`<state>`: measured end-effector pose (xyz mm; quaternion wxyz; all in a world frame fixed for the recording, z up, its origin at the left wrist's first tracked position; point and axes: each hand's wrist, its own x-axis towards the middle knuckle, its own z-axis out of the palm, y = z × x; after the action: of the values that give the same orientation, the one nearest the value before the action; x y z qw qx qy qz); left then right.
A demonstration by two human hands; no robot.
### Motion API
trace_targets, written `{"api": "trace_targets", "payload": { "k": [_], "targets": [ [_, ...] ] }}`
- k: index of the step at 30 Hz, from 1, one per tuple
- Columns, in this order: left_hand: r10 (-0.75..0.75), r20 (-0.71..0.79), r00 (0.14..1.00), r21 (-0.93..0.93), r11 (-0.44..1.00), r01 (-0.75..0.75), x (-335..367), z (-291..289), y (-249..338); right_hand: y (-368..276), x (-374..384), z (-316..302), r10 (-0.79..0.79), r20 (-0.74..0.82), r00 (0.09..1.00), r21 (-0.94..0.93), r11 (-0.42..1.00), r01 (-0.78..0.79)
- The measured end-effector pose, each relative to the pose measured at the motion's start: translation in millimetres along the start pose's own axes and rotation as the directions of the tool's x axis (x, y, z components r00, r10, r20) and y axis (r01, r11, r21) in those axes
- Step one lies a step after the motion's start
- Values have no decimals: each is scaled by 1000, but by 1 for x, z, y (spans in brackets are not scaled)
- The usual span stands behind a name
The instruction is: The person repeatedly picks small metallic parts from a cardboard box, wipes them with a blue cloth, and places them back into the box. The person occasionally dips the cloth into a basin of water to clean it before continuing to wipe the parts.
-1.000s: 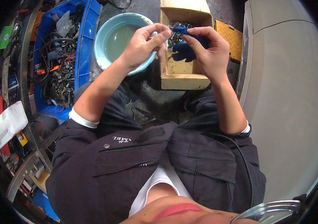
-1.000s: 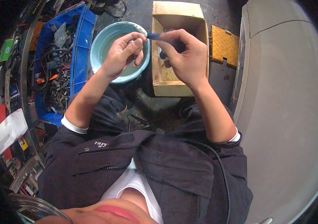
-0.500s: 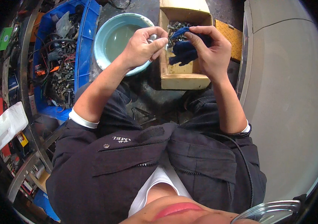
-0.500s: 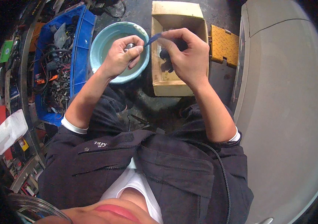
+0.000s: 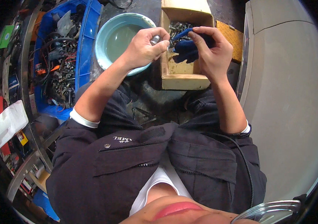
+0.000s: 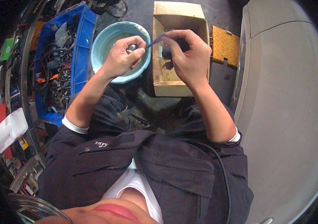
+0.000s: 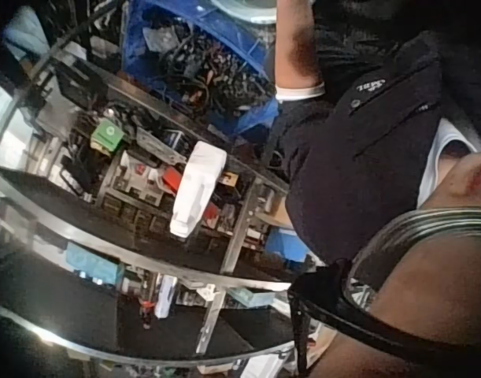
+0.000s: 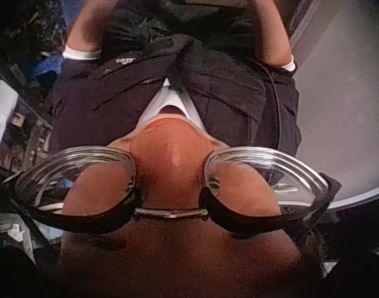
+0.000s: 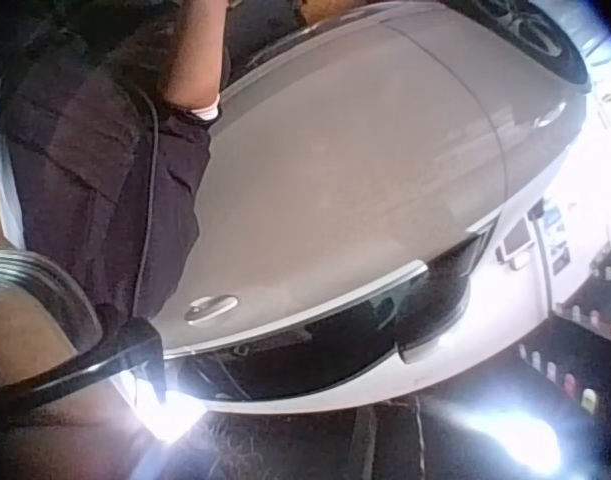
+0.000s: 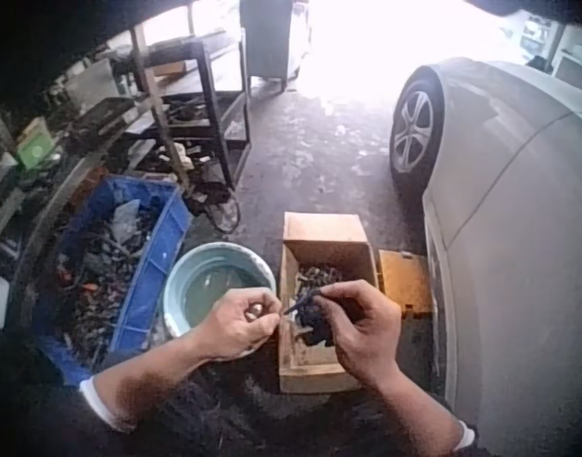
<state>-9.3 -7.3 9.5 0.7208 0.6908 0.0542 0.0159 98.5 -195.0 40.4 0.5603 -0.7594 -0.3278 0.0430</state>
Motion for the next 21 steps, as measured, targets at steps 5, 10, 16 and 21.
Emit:
{"api": "trace_targets", "payload": {
  "k": [5, 10, 16, 21],
  "targets": [
    [75, -67, 995, 189, 980, -61, 1, -1, -2, 8, 7, -2, -41, -200, 979, -37, 999, 34],
    [89, 53, 995, 375, 921, -103, 0, -10, -11, 15, 18, -18, -71, -257, 964, 33, 996, 82],
    [-559, 384, 735, 888, 443, -127, -8, 12, -18, 20, 14, -16, 23, -189, 982, 64, 998, -11],
    [-713, 480, 511, 873, 443, -203, -14, 14, -28, 21, 14, -17, 15, -185, 983, 72, 997, -2]
  ]
}}
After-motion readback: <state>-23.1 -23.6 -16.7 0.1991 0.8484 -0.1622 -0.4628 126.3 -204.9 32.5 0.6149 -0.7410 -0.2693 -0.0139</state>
